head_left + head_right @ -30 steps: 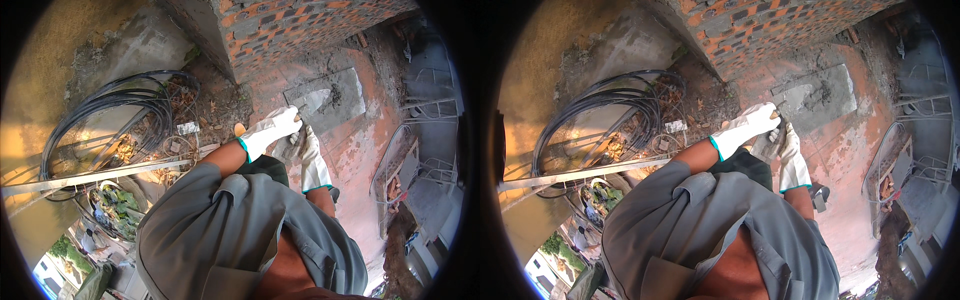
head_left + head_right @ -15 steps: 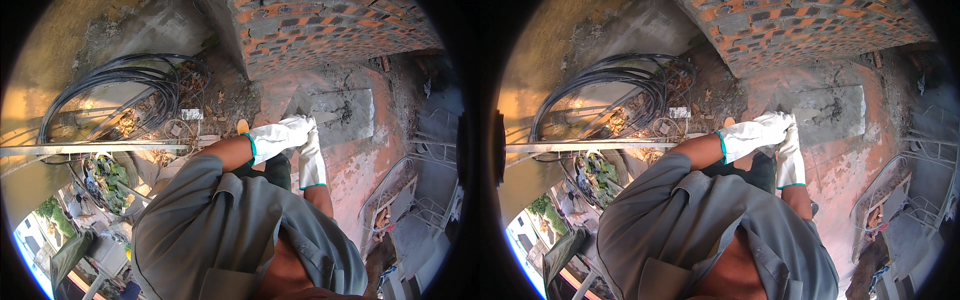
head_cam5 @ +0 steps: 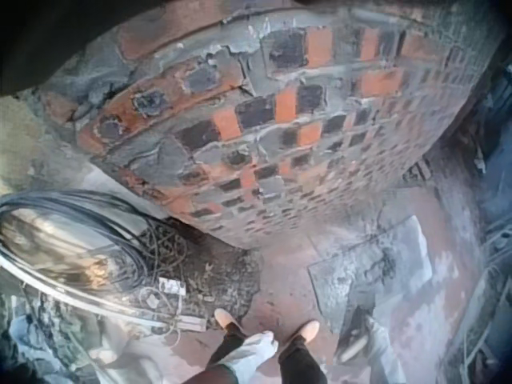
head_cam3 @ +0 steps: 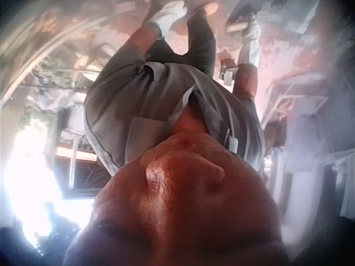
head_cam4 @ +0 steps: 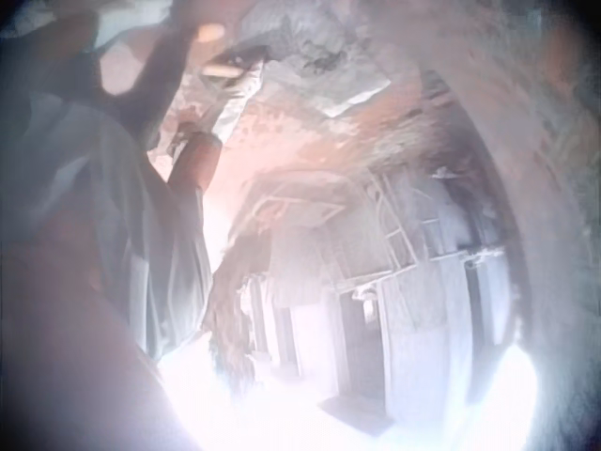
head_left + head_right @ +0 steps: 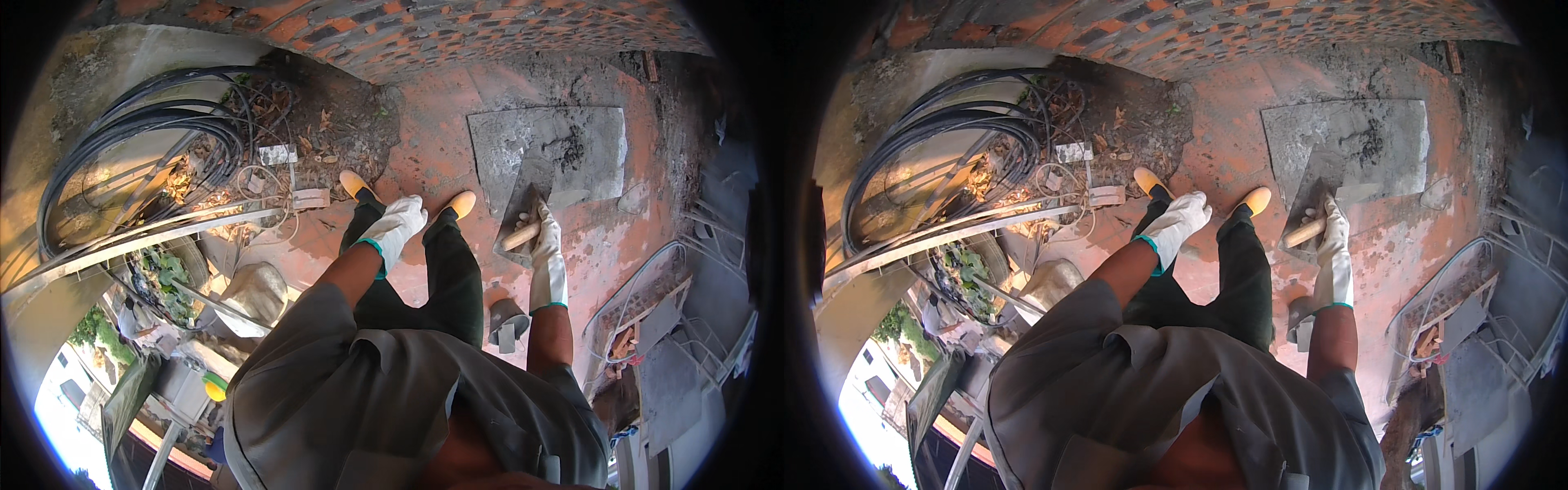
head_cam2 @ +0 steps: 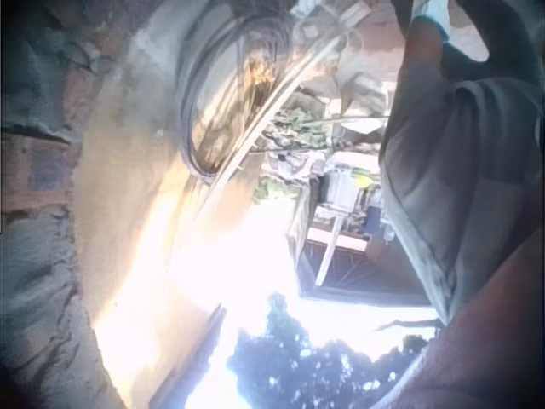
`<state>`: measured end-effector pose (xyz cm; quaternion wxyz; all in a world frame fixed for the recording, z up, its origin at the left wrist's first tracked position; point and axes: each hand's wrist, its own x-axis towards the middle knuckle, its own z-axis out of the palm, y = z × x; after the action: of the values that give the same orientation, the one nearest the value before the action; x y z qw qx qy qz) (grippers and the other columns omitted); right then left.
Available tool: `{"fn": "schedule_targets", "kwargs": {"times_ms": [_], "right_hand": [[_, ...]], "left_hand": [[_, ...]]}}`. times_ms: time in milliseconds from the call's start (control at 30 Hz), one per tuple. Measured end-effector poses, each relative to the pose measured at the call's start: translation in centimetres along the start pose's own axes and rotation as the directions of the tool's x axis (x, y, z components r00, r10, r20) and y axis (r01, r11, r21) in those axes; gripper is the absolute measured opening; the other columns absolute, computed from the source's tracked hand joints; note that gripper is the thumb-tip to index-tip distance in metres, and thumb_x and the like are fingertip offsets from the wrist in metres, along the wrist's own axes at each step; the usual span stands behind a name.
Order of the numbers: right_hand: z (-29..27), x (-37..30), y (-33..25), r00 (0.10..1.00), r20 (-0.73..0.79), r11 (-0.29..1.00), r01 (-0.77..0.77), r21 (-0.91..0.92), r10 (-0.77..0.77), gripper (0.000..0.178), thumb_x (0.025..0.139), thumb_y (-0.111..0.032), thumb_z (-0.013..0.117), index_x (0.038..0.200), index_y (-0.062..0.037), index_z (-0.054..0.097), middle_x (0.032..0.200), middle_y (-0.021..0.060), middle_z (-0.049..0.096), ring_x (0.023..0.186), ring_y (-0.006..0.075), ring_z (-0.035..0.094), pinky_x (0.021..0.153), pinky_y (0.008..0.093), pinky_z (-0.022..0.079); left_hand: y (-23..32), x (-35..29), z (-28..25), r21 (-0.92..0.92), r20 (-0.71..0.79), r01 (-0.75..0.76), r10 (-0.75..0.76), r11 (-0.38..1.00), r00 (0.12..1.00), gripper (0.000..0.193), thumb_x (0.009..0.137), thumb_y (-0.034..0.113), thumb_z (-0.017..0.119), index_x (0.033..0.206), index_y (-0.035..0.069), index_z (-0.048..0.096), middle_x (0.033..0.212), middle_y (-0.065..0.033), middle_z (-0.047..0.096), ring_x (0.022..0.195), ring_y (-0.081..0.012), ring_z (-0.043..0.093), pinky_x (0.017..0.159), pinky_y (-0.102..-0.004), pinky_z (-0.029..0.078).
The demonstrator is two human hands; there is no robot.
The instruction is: The person kneels beside a brick wall and uses a trowel and hawk to scoop mortar and apply it to the wall surface. They repeatedly smooth the mortar into the brick joints and face, working along the lower section of the wall.
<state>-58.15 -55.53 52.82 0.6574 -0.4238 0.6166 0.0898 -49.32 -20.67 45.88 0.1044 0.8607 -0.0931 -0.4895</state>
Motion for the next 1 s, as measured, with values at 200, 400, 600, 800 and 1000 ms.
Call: {"fn": "schedule_targets", "kwargs": {"times_ms": [200, 400, 600, 800, 1000], "right_hand": [[-10.3, 5.6, 4.3, 0.974, -0.220, 0.999, -0.049, -0.012, 0.045, 0.038, 0.107, -0.039, 0.068, 0.130, -0.0086, 0.066, 0.093, 0.0147, 0.075, 0.074, 0.0298, 0.073, 0.070, 0.0456, 0.064], [-12.6, 6.6, 8.2, 0.964, -0.201, 0.973, -0.139, 0.182, 0.175, 0.036, 0.107, -0.038, 0.067, 0.128, -0.0100, 0.064, 0.094, 0.0158, 0.075, 0.076, 0.0327, 0.073, 0.074, 0.0497, 0.064], [-7.2, 3.4, 6.9, 0.969, -0.081, 0.935, -0.199, 0.292, 0.232, 0.031, 0.109, -0.036, 0.063, 0.133, -0.0160, 0.062, 0.096, 0.0150, 0.076, 0.079, 0.0325, 0.073, 0.077, 0.0521, 0.064], [0.7, 3.0, 4.6, 0.975, 0.126, 0.904, -0.215, 0.370, 0.180, 0.037, 0.107, -0.030, 0.065, 0.138, -0.0097, 0.059, 0.105, 0.0159, 0.074, 0.087, 0.0316, 0.074, 0.084, 0.0505, 0.065], [9.4, 10.5, 7.9, 0.965, 0.231, 0.935, -0.189, 0.299, 0.121, 0.030, 0.106, -0.023, 0.068, 0.125, -0.0011, 0.061, 0.096, 0.0180, 0.074, 0.082, 0.0319, 0.075, 0.074, 0.0476, 0.067]], "left_hand": [[-2.4, -3.4, 17.2, 0.228, 0.521, -0.300, 0.144, 0.926, 0.841, 0.028, 0.104, 0.018, 0.049, 0.123, 0.011, 0.068, 0.115, -0.0149, 0.075, 0.101, -0.0376, 0.072, 0.091, -0.0479, 0.058], [-1.2, -14.2, 16.8, 0.187, 0.632, -0.441, 0.236, 0.878, 0.738, 0.034, 0.105, 0.019, 0.047, 0.133, 0.010, 0.063, 0.132, -0.0231, 0.067, 0.125, -0.0406, 0.067, 0.098, -0.0502, 0.056], [-2.7, -20.4, 16.4, 0.149, 0.599, -0.367, 0.211, 0.918, 0.772, 0.036, 0.102, 0.021, 0.054, 0.135, 0.012, 0.064, 0.129, -0.0229, 0.069, 0.120, -0.0419, 0.069, 0.099, -0.0526, 0.055], [-4.4, -17.5, 10.9, -0.163, 0.518, -0.208, 0.263, 0.964, 0.814, 0.038, 0.105, 0.027, 0.058, 0.138, 0.009, 0.062, 0.130, -0.0260, 0.068, 0.125, -0.0479, 0.064, 0.105, -0.0577, 0.052], [-3.1, 1.4, 4.7, -0.832, -0.060, -0.106, 0.101, 0.545, 0.993, 0.035, 0.113, 0.029, 0.059, 0.127, -0.003, 0.064, 0.108, -0.0148, 0.076, 0.088, -0.0239, 0.075, 0.073, -0.0320, 0.059]]}}
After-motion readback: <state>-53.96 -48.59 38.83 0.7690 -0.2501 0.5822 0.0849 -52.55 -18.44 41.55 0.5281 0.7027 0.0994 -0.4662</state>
